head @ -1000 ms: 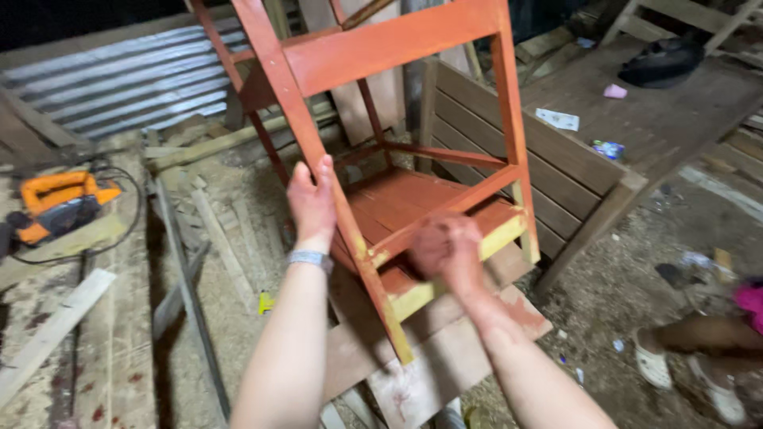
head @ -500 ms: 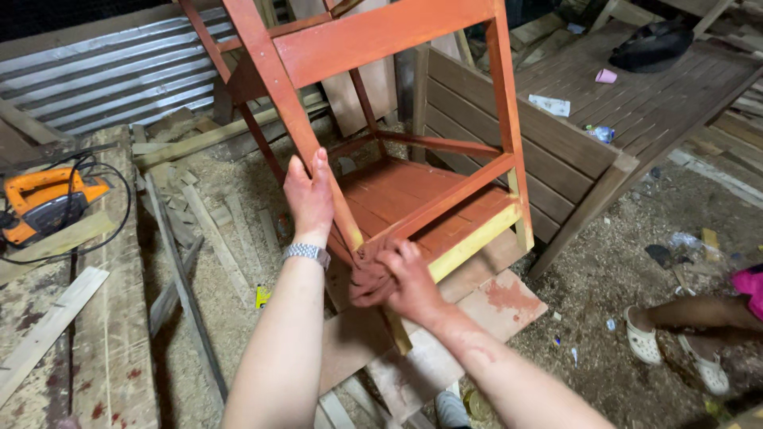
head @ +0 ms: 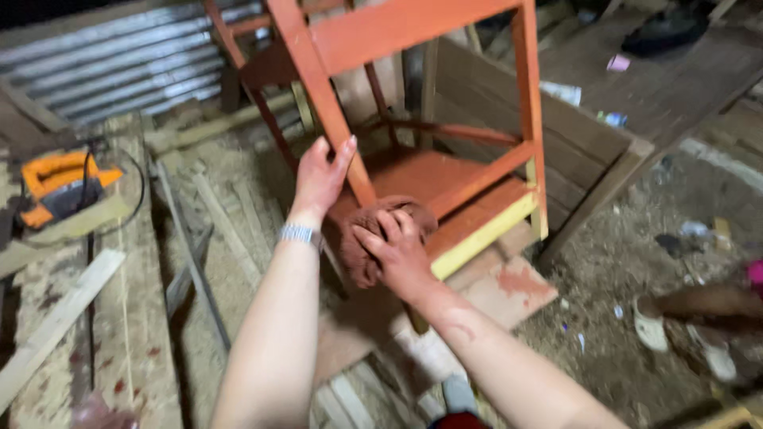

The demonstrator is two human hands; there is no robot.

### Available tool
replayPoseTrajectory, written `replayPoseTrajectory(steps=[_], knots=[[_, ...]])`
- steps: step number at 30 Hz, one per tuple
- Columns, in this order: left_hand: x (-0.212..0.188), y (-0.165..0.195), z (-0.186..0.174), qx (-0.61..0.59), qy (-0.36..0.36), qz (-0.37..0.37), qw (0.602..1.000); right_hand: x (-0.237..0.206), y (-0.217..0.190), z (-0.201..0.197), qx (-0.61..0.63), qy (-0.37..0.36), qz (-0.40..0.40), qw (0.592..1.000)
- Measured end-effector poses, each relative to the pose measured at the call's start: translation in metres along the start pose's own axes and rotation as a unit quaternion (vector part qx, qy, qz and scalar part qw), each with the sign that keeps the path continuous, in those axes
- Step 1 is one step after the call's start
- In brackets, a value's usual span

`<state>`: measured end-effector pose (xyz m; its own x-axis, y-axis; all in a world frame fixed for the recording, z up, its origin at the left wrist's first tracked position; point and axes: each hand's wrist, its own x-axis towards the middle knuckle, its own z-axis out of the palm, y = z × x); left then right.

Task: The person wipes a reddish stain or finish onto a wooden chair-style frame using a cloth, working over the rails, seat slats and legs, then rotates the piece to treat the top surfaces and edges of the upper shelf.

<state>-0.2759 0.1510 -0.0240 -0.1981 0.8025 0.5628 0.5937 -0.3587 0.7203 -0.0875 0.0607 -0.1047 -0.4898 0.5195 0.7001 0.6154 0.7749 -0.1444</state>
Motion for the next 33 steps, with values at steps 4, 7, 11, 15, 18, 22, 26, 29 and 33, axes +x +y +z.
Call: replayPoseTrajectory(steps=[4,7,11,15,18,22,26,29,33], knots=[[0.004,0.004,0.001,-0.018,-0.029,-0.013,0.999,-0.066,0.006,-0.002,-0.082,-0.032,-0.079,0.993],[0.003,0.003,0.002,-0.037,-0.046,-0.026,0.998,-0.087,0.006,-0.008,0.006,-0.085,-0.047,0.995],[0.001,-0.008,0.008,-0.016,-0.071,-0.088,0.993,-0.065,0.004,-0.009,-0.003,-0.055,-0.032,0.998],[0.006,-0.027,0.012,-0.112,-0.092,-0.124,0.982,-0.022,-0.003,-0.015,0.032,-0.038,0.023,0.998],[0.014,-0.038,0.011,-0.353,-0.053,-0.237,0.903,0.003,-0.008,-0.023,0.064,-0.024,0.079,0.994],[0.019,-0.042,0.005,-0.325,-0.088,-0.177,0.925,0.02,-0.008,-0.02,0.098,-0.001,0.121,0.988],[0.022,-0.04,0.007,-0.305,-0.092,-0.166,0.933,0.013,0.001,-0.01,0.078,0.002,0.095,0.992],[0.028,-0.045,0.01,-0.284,-0.106,-0.178,0.936,0.005,0.007,-0.007,0.07,-0.034,0.091,0.993],[0.039,-0.06,0.01,-0.263,-0.123,-0.198,0.936,0.013,0.011,-0.009,0.116,-0.003,0.082,0.99]])
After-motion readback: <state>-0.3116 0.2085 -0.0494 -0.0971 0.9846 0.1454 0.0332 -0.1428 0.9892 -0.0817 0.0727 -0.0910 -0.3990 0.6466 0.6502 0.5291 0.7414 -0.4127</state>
